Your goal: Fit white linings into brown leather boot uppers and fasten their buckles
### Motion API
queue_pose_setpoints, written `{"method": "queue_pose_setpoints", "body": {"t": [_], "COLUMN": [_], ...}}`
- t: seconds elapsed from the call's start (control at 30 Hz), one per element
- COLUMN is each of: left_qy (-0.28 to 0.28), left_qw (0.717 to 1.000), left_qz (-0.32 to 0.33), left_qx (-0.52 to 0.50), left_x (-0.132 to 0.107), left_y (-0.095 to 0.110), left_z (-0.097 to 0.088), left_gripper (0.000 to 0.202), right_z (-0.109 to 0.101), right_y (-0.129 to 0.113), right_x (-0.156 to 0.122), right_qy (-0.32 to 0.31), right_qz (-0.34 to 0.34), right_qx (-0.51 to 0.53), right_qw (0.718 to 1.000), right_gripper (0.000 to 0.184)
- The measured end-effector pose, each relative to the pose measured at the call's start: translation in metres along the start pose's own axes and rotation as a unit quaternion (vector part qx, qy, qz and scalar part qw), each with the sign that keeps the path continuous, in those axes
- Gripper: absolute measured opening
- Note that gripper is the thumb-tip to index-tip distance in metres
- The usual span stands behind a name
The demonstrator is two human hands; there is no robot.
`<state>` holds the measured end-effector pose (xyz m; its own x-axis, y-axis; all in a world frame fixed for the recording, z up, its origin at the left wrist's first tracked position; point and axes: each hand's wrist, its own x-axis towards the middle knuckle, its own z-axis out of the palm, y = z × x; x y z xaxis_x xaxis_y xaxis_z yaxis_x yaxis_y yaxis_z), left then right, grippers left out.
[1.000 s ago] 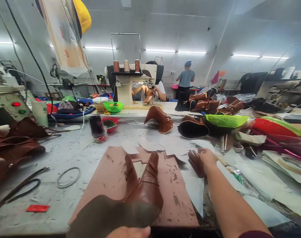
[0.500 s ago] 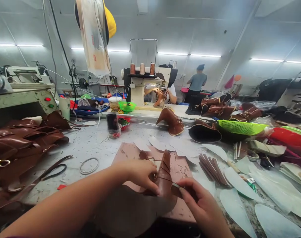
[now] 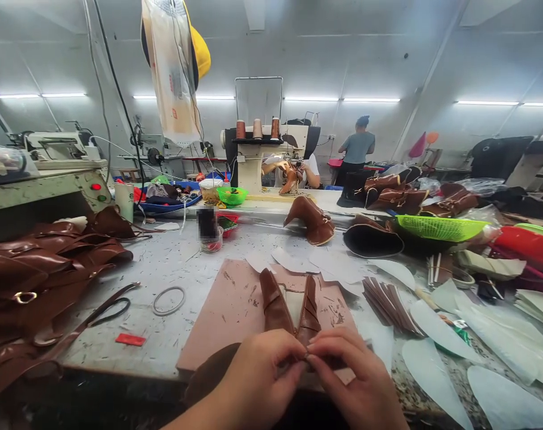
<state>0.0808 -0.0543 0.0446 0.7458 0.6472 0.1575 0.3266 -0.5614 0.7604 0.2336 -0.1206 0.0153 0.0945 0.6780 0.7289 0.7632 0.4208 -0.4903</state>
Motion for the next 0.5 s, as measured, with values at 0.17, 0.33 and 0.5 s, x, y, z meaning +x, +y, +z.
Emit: {"method": "queue_pose_setpoints", "body": {"t": [0.17,0.33,0.5], "left_qy": [0.074,0.095,0.054], "left_qw": [0.977,0.955,0.996], "left_qz": [0.165,0.242,0.053], "left_qx": [0.111,0.144,0.054], "left_x": [-0.006,-0.012,-0.018], "left_y": [-0.001,0.003,0.004], "left_z": [0.006,0.007,-0.038], "left_gripper": [0.02,0.015,0.01], "right_z": [-0.002,-0.002,-0.026], "right_y": [-0.012,-0.013,0.013], "right_x": [0.005,-0.005,-0.029], "right_qy": [0.065,0.092,0.053], "right_qz": [-0.15,0.007,0.391], "right_qx": [-0.142,0.103,0.599], "right_qw": [0.976,0.99,0.696], "right_gripper": [0.011,0.013,0.022]}}
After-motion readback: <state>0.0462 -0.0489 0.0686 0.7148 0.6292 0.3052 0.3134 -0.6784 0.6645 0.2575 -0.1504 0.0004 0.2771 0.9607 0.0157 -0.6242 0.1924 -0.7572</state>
